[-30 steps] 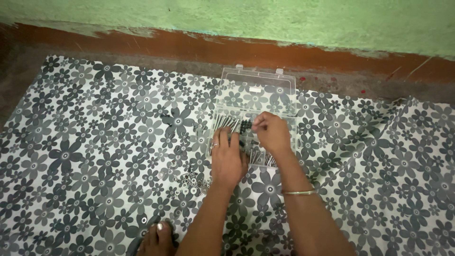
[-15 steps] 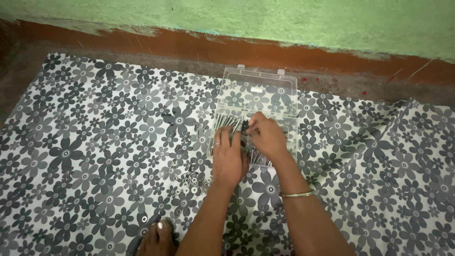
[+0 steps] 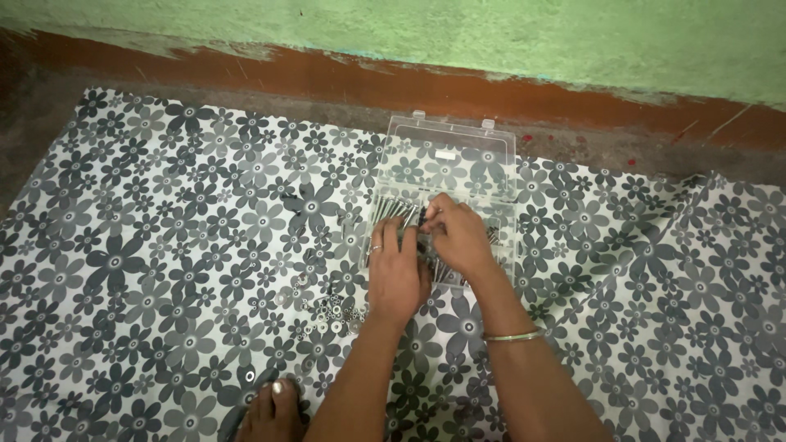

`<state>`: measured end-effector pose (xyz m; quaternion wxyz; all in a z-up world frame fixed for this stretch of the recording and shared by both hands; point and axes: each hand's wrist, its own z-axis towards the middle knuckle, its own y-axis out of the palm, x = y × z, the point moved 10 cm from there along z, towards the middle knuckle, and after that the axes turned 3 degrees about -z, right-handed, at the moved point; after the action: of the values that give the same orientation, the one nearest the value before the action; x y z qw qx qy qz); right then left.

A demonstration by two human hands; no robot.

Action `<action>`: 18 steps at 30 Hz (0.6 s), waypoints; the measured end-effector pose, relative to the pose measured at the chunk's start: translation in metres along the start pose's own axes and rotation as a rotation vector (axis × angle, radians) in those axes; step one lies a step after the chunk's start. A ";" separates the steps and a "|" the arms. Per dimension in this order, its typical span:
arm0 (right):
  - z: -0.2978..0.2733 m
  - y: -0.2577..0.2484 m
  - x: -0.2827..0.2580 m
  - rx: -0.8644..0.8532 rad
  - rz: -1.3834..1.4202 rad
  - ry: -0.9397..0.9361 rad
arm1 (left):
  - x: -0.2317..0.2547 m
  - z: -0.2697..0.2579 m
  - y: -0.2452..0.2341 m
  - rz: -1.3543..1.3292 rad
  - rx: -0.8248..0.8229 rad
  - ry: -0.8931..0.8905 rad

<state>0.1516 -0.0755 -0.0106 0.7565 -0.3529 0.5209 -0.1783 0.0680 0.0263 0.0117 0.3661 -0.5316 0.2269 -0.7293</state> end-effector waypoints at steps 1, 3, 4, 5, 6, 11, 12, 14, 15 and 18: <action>0.000 -0.001 0.001 0.011 0.003 0.005 | 0.000 0.000 0.000 -0.004 0.005 -0.001; 0.000 -0.002 0.004 0.031 0.009 0.015 | 0.000 0.000 -0.001 -0.011 0.014 -0.005; 0.000 -0.004 0.004 0.046 -0.006 0.010 | 0.000 0.000 -0.001 -0.015 0.018 -0.001; 0.000 -0.006 0.005 0.060 -0.021 0.006 | 0.000 -0.001 -0.001 -0.018 0.022 0.003; 0.000 -0.008 0.005 0.074 -0.036 0.001 | 0.000 -0.001 -0.001 -0.021 0.026 0.007; -0.002 0.004 0.014 -0.039 -0.080 0.122 | 0.000 -0.001 -0.001 -0.009 0.042 0.023; -0.001 0.005 0.012 -0.035 -0.125 0.106 | 0.001 -0.001 -0.002 -0.012 0.044 0.024; -0.002 0.007 0.017 -0.061 -0.115 0.162 | 0.000 -0.001 -0.002 -0.024 0.035 0.012; -0.003 0.008 0.020 -0.074 -0.111 0.189 | 0.000 -0.001 -0.003 -0.031 0.031 0.006; -0.003 0.008 0.018 -0.057 -0.091 0.163 | 0.001 -0.001 -0.003 -0.025 0.028 -0.001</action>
<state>0.1551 -0.0826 -0.0283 0.6926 -0.3819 0.5689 -0.2256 0.0664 0.0275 0.0140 0.3644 -0.5294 0.2099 -0.7368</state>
